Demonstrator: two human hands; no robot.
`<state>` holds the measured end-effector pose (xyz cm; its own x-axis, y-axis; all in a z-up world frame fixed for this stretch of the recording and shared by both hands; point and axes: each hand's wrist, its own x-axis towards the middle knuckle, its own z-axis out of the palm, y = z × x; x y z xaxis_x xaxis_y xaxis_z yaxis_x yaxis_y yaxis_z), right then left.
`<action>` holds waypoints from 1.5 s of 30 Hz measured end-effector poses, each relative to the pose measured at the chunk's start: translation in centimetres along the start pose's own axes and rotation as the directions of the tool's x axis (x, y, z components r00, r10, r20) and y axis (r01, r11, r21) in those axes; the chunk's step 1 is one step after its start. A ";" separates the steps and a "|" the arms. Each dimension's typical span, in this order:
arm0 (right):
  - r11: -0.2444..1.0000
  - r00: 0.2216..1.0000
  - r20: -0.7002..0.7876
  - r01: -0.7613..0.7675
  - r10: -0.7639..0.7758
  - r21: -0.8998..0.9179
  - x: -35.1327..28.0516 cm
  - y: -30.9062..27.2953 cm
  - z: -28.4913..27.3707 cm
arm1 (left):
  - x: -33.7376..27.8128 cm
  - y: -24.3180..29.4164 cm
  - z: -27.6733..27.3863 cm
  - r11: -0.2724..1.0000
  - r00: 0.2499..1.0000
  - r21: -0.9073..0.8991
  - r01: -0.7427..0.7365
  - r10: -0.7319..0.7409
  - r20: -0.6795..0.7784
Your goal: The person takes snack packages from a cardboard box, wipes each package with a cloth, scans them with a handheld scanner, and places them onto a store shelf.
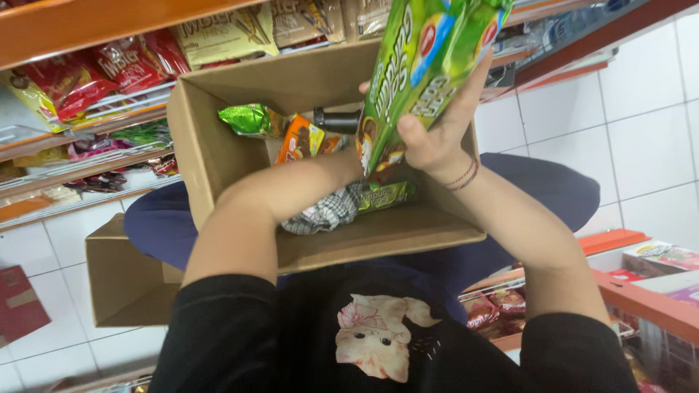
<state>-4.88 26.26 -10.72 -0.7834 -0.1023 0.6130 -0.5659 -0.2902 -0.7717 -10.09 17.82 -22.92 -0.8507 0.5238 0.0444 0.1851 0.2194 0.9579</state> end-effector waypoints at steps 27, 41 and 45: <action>0.862 0.941 0.057 -0.328 0.333 0.387 4.1 -6.1 3.1 | -13.5 25.0 -15.7 0.836 0.730 0.225 -0.501 0.548 -0.408; 0.948 0.935 0.163 -0.318 0.313 0.001 0.4 -4.5 5.1 | -12.1 24.1 -14.0 0.805 0.652 0.434 -0.405 0.587 -0.480; 0.826 0.952 0.091 -0.203 0.292 -0.526 1.1 -4.5 3.2 | -12.3 23.6 -12.5 0.625 0.686 0.589 -0.513 0.711 -0.157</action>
<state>-2.35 24.38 -6.02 -0.8878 -0.2685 0.3738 -0.4434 0.2815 -0.8510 -1.39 6.25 2.66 -0.5289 0.3858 0.7560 0.8416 0.3534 0.4085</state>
